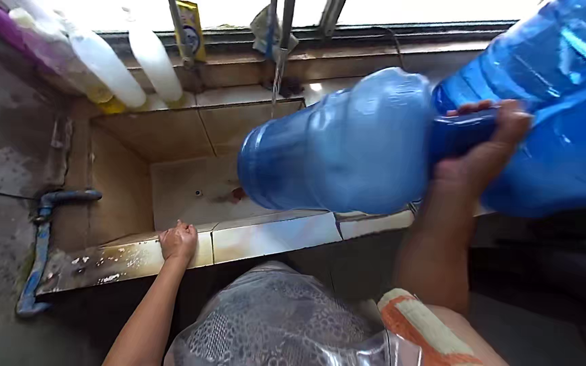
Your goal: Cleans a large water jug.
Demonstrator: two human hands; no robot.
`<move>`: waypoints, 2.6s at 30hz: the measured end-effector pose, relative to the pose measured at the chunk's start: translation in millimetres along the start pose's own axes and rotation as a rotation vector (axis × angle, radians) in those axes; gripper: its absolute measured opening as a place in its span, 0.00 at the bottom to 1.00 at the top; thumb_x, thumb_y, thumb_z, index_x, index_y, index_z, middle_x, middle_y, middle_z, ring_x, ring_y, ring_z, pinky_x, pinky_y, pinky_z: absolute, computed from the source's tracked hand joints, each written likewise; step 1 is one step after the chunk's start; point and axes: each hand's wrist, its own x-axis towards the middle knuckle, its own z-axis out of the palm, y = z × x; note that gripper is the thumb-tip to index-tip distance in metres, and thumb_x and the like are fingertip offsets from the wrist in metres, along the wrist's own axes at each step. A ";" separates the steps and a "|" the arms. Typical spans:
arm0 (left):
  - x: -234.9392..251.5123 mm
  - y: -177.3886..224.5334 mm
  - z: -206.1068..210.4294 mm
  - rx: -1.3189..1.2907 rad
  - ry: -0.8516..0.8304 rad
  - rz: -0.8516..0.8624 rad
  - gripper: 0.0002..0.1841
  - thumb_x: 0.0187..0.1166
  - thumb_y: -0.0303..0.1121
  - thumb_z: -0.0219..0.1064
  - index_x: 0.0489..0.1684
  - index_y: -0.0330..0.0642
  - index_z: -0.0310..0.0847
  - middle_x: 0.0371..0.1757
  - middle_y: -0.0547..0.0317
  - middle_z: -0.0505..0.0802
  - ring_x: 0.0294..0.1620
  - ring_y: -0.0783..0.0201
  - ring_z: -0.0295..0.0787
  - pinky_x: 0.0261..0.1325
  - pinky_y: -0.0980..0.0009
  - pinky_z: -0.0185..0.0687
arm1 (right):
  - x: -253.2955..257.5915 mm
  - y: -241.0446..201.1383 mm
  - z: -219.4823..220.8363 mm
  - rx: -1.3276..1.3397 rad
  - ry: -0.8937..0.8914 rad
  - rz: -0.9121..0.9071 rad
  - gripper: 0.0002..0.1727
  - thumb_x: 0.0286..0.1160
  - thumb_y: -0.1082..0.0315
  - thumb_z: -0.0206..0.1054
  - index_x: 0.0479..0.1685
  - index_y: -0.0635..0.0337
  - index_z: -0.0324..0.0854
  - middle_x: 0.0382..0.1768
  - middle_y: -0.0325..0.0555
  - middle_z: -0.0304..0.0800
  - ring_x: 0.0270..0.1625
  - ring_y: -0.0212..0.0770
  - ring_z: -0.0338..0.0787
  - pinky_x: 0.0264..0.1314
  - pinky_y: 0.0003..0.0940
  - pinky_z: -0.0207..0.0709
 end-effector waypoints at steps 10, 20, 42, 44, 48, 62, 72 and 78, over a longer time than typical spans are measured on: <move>12.3 -2.4 13.6 -0.018 0.095 -0.037 0.27 0.87 0.44 0.42 0.58 0.42 0.89 0.72 0.49 0.89 0.73 0.48 0.85 0.84 0.45 0.61 | -24.5 300.6 160.0 -0.640 -0.665 0.186 0.40 0.57 0.66 0.84 0.73 0.69 0.72 0.66 0.61 0.86 0.71 0.51 0.86 0.76 0.47 0.79; 15.9 -6.8 24.5 -0.076 0.193 -0.002 0.27 0.84 0.44 0.45 0.49 0.39 0.92 0.68 0.47 0.92 0.68 0.45 0.89 0.82 0.43 0.63 | -27.3 324.5 164.0 -0.895 -1.009 0.283 0.31 0.70 0.54 0.76 0.74 0.53 0.80 0.65 0.60 0.85 0.68 0.59 0.85 0.68 0.58 0.79; 13.1 -4.5 10.2 -0.003 0.095 -0.004 0.27 0.87 0.41 0.43 0.48 0.42 0.93 0.73 0.50 0.89 0.69 0.45 0.88 0.80 0.43 0.63 | -30.5 288.7 119.7 0.454 -0.132 0.956 0.16 0.93 0.61 0.43 0.63 0.56 0.74 0.46 0.48 0.90 0.47 0.44 0.92 0.53 0.44 0.88; 13.5 -4.8 7.0 0.008 0.046 -0.006 0.26 0.89 0.42 0.42 0.50 0.43 0.93 0.77 0.53 0.86 0.71 0.47 0.86 0.81 0.44 0.62 | -33.5 289.3 149.9 0.754 -0.223 1.049 0.30 0.92 0.47 0.33 0.68 0.57 0.72 0.57 0.58 0.89 0.59 0.58 0.91 0.62 0.58 0.85; 20.1 -6.6 -1.2 0.006 -0.098 -0.018 0.25 0.91 0.47 0.44 0.58 0.49 0.91 0.79 0.58 0.85 0.73 0.51 0.85 0.83 0.46 0.60 | -35.2 280.1 186.5 0.737 -0.391 1.128 0.34 0.84 0.42 0.44 0.79 0.56 0.65 0.70 0.66 0.81 0.71 0.68 0.83 0.68 0.68 0.79; 281.8 94.4 -194.4 -2.062 -0.296 -0.216 0.42 0.87 0.69 0.39 0.81 0.37 0.62 0.62 0.44 0.87 0.53 0.57 0.90 0.56 0.66 0.87 | -81.1 235.1 210.9 -0.512 -0.386 0.855 0.43 0.85 0.27 0.38 0.51 0.59 0.82 0.25 0.45 0.82 0.19 0.38 0.79 0.22 0.36 0.79; 287.3 130.6 -213.3 -2.096 -0.387 0.201 0.23 0.88 0.53 0.52 0.72 0.48 0.68 0.61 0.47 0.88 0.57 0.51 0.89 0.56 0.52 0.88 | -113.0 227.7 183.9 0.402 -0.300 1.268 0.30 0.96 0.48 0.32 0.76 0.55 0.71 0.57 0.59 0.90 0.56 0.56 0.93 0.59 0.53 0.89; 212.8 138.4 -191.4 -1.838 -0.168 0.786 0.50 0.58 0.46 0.87 0.76 0.45 0.53 0.60 0.59 0.88 0.60 0.62 0.90 0.66 0.58 0.89 | -132.8 233.6 182.0 0.454 -0.346 1.327 0.36 0.92 0.37 0.32 0.73 0.50 0.75 0.56 0.53 0.91 0.55 0.52 0.93 0.54 0.50 0.90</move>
